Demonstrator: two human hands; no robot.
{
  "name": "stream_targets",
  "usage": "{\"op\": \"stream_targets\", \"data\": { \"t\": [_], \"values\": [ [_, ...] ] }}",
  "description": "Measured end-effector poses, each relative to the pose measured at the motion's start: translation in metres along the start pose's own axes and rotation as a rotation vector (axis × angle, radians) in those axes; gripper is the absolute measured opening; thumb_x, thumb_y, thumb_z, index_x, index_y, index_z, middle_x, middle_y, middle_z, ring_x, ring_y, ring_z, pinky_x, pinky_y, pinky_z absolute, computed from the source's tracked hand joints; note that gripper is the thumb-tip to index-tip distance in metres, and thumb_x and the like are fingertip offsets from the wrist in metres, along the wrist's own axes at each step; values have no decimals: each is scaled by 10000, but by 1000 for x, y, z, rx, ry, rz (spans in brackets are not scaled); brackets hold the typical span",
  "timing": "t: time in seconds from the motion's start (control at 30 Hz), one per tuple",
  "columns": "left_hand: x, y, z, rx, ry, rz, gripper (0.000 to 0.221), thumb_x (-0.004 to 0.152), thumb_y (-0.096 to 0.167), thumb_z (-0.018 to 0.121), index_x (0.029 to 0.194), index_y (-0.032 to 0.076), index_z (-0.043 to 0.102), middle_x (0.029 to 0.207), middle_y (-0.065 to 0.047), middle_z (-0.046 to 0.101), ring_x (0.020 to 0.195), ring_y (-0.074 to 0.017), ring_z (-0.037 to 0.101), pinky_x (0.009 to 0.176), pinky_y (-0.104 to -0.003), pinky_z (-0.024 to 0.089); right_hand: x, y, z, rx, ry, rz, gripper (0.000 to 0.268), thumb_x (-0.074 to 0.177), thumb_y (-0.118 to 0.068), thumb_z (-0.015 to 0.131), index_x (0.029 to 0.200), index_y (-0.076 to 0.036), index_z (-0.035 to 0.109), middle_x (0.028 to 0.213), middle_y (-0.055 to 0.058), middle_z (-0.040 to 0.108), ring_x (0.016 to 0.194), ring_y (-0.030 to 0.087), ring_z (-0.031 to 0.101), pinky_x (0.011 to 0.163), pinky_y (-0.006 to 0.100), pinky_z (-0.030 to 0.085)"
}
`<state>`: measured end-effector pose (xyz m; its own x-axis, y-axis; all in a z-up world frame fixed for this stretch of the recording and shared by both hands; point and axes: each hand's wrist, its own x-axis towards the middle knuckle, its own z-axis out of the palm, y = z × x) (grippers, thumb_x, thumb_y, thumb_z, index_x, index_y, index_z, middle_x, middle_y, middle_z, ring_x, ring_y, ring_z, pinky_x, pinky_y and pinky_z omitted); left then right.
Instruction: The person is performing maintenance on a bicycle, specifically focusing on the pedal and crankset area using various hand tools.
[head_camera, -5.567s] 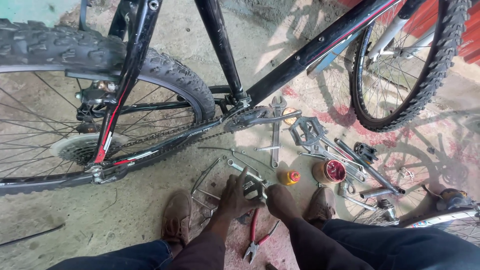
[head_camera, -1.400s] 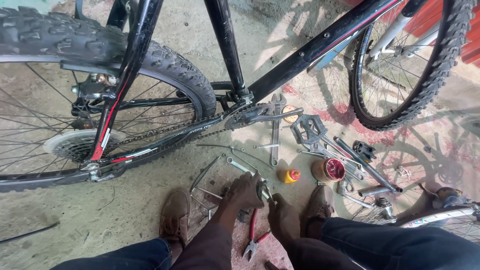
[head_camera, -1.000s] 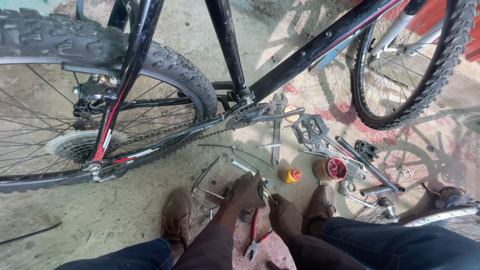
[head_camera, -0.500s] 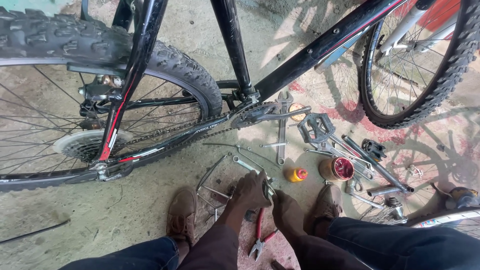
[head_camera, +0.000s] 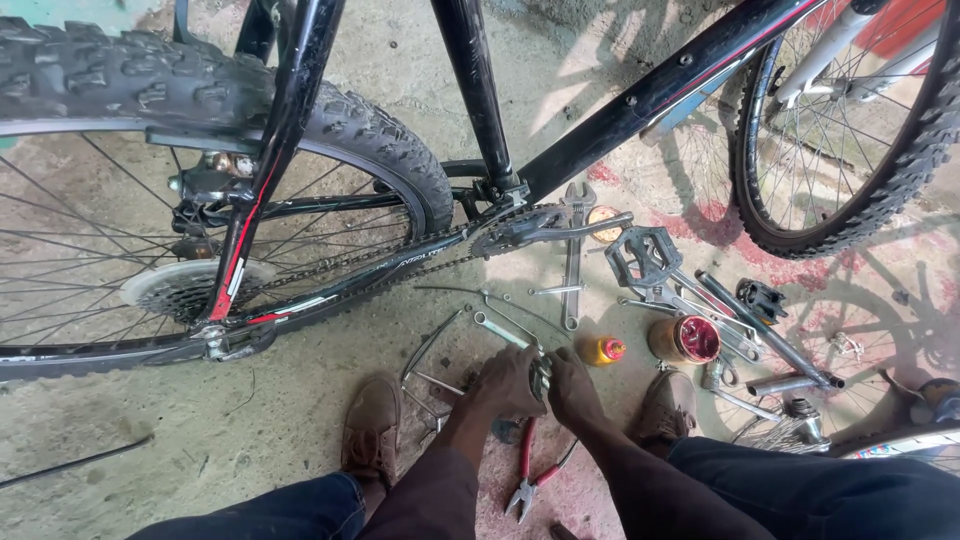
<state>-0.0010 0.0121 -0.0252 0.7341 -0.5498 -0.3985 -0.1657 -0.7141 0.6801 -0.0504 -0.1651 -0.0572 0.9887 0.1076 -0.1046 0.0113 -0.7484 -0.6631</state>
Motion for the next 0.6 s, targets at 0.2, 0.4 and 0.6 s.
{"op": "stream_targets", "data": {
  "t": [0.2,0.4,0.6],
  "values": [
    [0,-1,-2,-26,0,-6,732,632,411,798,1272,153,556,1153,-236,605,1110,-442,657,917,-542,522,12,2,11,-105,-94,321,519,846,-141,569,1360,-156,637,1071,274,732,1080,482,701,967,605,547],
    [-5,4,-4,-47,16,-21,706,643,432,786,1259,176,553,1123,-202,598,1089,-404,666,912,-510,534,10,15,12,-99,-171,577,411,819,-355,648,1213,-304,754,1051,69,800,1056,306,755,935,486,600],
    [-16,6,15,-135,305,118,605,676,218,725,1239,133,519,1151,-166,521,1102,-404,588,922,-511,509,5,-3,19,-196,-124,656,324,903,-364,633,1092,-163,803,905,137,784,957,356,771,855,502,611]
  ]
}}
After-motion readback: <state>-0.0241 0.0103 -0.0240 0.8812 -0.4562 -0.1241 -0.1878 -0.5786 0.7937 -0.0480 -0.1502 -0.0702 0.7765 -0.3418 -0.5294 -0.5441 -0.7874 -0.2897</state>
